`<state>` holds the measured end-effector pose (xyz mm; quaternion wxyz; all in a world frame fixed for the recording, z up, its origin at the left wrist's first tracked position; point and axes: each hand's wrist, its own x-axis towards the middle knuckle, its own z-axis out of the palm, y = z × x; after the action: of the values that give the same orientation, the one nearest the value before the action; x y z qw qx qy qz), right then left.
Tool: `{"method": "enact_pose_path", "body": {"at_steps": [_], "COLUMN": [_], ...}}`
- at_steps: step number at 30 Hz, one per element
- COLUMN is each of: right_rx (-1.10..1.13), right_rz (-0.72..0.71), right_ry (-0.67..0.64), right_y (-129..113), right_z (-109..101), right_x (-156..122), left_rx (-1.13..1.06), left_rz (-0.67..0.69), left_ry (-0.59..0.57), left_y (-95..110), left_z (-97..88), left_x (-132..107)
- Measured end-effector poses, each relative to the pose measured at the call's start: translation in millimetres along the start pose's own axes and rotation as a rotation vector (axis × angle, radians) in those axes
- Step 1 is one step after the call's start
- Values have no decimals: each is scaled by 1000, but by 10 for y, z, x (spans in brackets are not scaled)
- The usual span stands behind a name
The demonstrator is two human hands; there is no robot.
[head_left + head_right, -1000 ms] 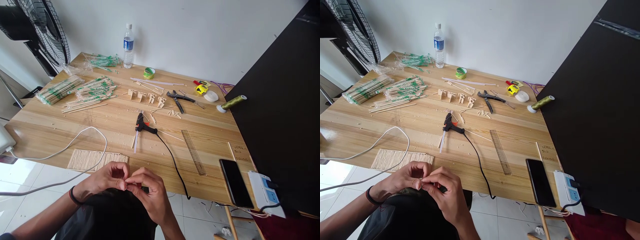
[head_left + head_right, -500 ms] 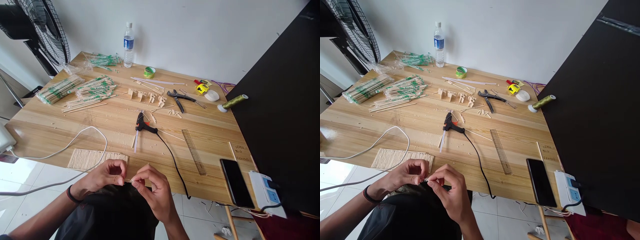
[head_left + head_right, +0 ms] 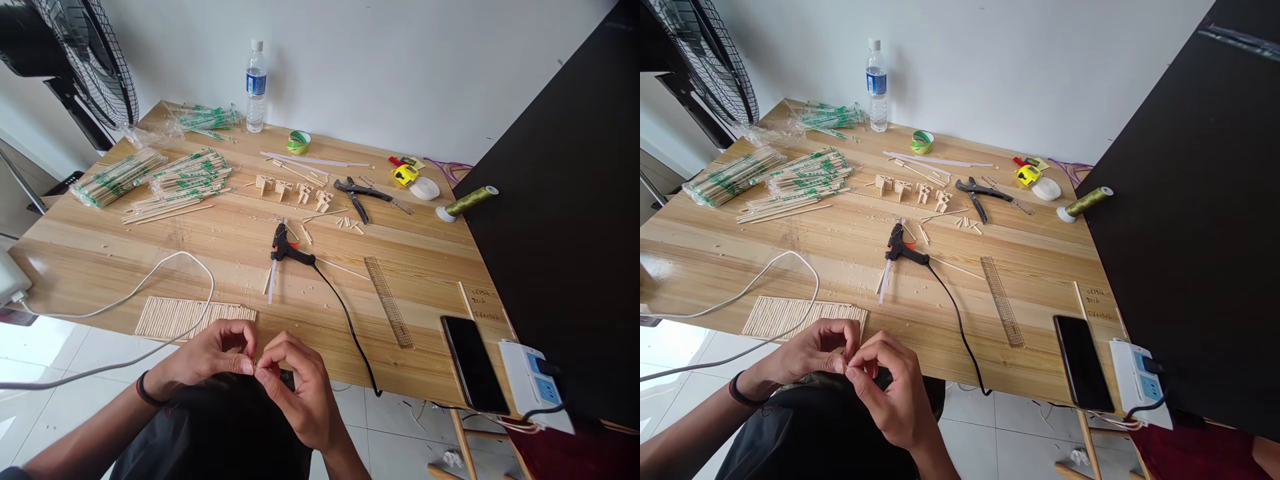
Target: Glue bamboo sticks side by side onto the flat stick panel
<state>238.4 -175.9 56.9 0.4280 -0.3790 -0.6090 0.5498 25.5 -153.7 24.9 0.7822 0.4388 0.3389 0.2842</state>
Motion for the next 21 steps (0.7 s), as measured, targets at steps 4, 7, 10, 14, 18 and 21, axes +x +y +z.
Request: {"method": "enact_pose_path", "body": {"at_steps": [4,7,10,14,18,21], "right_rx": [72,2,-43,-68,-94,-66], "right_rz": [42,19,-30,-48,-28,-6], "right_ry": [31,33,15,23,-3,-9], "right_y": [28,31,14,-20,-41,-30], "right_z": [-27,-31,-1,45,78,107], "right_x": [-3,12,33,48,44,31], "left_rx": [1,-8,-36,-76,-109,-119], "left_rz": [13,14,9,11,10,8], "left_ry": [-2,-3,-12,-19,-47,-65], "left_y": [20,16,-11,-35,-17,-2], "left_z": [-16,-30,-25,-4,18,27], "left_x": [-1,-4,-2,4,8,12]}}
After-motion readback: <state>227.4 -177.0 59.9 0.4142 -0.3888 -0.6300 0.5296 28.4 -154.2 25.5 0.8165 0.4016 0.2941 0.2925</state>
